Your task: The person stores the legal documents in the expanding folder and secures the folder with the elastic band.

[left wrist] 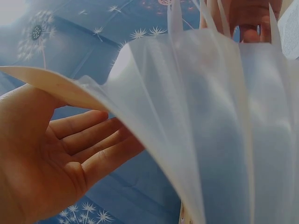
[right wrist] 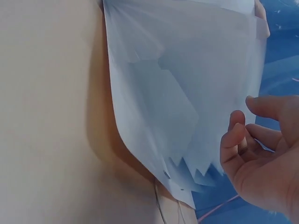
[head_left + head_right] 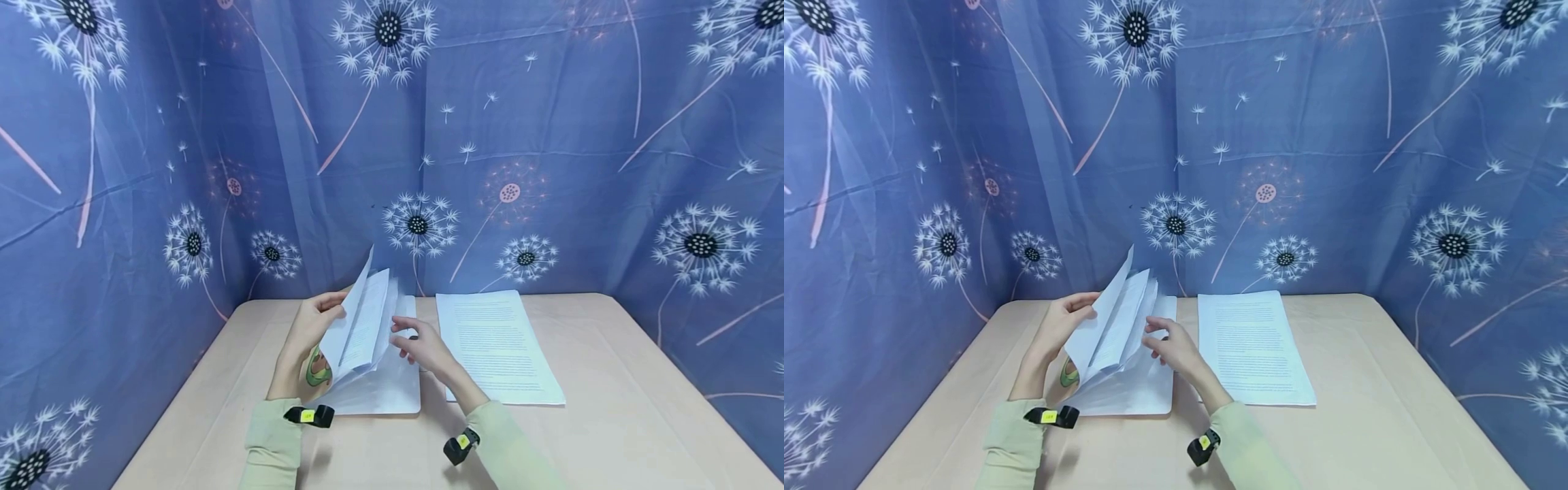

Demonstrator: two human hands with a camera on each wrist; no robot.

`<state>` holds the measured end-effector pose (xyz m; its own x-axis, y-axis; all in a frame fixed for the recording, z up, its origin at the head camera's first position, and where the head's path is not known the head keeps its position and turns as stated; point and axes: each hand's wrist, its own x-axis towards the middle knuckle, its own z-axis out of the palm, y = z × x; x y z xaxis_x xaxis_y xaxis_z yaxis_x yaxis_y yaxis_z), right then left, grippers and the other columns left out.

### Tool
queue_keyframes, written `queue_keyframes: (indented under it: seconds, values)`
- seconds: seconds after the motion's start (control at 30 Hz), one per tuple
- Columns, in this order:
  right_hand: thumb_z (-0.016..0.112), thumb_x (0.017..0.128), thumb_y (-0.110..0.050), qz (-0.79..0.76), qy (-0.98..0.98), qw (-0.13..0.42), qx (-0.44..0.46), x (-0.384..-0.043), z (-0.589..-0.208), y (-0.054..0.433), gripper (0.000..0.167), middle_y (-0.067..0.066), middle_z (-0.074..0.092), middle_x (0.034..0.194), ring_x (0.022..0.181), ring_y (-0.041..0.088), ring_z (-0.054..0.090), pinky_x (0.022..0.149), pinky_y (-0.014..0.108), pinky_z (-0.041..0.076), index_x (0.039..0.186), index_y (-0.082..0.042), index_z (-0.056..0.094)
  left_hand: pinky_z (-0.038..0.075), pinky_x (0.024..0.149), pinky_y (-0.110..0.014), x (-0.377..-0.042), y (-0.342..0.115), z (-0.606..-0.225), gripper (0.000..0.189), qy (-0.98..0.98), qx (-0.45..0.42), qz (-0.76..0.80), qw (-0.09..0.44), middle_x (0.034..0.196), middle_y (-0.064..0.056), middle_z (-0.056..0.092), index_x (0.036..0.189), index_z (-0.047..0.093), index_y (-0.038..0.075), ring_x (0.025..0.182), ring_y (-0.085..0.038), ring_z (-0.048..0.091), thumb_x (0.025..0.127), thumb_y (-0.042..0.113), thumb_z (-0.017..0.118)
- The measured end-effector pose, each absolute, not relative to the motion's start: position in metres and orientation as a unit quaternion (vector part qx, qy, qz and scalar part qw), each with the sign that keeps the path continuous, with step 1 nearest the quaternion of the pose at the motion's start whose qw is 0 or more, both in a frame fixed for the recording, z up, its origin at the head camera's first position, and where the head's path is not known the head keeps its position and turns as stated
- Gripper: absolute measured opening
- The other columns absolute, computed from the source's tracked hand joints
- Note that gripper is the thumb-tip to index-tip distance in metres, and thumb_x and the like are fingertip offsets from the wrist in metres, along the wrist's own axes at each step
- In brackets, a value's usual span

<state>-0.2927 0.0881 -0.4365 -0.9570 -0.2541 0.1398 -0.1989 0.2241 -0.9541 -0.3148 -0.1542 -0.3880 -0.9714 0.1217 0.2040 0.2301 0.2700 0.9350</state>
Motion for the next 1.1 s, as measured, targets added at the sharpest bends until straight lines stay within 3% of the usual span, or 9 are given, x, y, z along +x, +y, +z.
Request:
queue_keyframes:
  seconds: [0.3, 0.37, 0.47, 0.6, 0.87, 1.1]
  values:
    - [0.064, 0.093, -0.008, -0.599, 0.79, -0.001, -0.127, -0.288, -0.435, 0.109, 0.043, 0.02, 0.062, 0.12, 0.066, 0.018, 0.06, 0.053, 0.021, 0.045, 0.136, -0.003, 0.059, 0.052, 0.086, -0.024, -0.292, -0.151, -0.366, 0.041, -0.797, -0.123, -0.589, 0.045, 0.127, -0.026, 0.065, 0.133, 0.059, -0.006, 0.115, -0.036, 0.062, 0.093, 0.003, 0.054]
    - [0.063, 0.094, -0.007, -0.6, 0.79, 0.003, -0.124, -0.286, -0.434, 0.115, 0.041, 0.022, 0.062, 0.119, 0.069, 0.026, 0.061, 0.054, 0.022, 0.045, 0.135, -0.003, 0.06, 0.052, 0.087, -0.026, -0.297, -0.152, -0.372, 0.041, -0.797, -0.123, -0.589, 0.047, 0.128, -0.025, 0.065, 0.133, 0.059, -0.005, 0.116, -0.035, 0.062, 0.094, 0.003, 0.055]
    - [0.063, 0.094, -0.008, -0.598, 0.793, 0.003, -0.116, -0.284, -0.436, 0.122, 0.039, 0.021, 0.063, 0.117, 0.07, 0.027, 0.061, 0.052, 0.022, 0.043, 0.133, -0.003, 0.061, 0.053, 0.087, -0.027, -0.309, -0.155, -0.383, 0.04, -0.795, -0.12, -0.593, 0.051, 0.127, -0.022, 0.066, 0.132, 0.062, -0.001, 0.115, -0.033, 0.063, 0.093, 0.005, 0.057]
    - [0.064, 0.094, -0.011, -0.591, 0.799, -0.005, -0.11, -0.288, -0.446, 0.134, 0.039, 0.017, 0.064, 0.115, 0.067, 0.017, 0.059, 0.052, 0.024, 0.045, 0.132, -0.005, 0.062, 0.053, 0.086, -0.026, -0.316, -0.156, -0.39, 0.038, -0.792, -0.117, -0.597, 0.058, 0.124, -0.018, 0.069, 0.129, 0.065, 0.004, 0.112, -0.03, 0.065, 0.092, 0.007, 0.059]
    - [0.062, 0.096, -0.01, -0.579, 0.808, -0.005, -0.113, -0.285, -0.449, 0.153, 0.036, 0.018, 0.064, 0.111, 0.069, 0.024, 0.062, 0.05, 0.025, 0.046, 0.13, -0.002, 0.062, 0.053, 0.087, -0.027, -0.316, -0.156, -0.388, 0.036, -0.794, -0.118, -0.594, 0.062, 0.12, -0.017, 0.071, 0.127, 0.067, 0.004, 0.107, -0.025, 0.067, 0.092, 0.008, 0.058]
    - [0.061, 0.098, -0.015, -0.557, 0.824, -0.008, -0.107, -0.281, -0.453, 0.174, 0.036, 0.017, 0.063, 0.112, 0.07, 0.02, 0.062, 0.052, 0.026, 0.048, 0.132, -0.004, 0.061, 0.052, 0.091, -0.034, -0.315, -0.156, -0.389, 0.035, -0.798, -0.112, -0.588, 0.064, 0.118, -0.016, 0.071, 0.127, 0.067, 0.006, 0.097, -0.018, 0.067, 0.094, 0.009, 0.058]
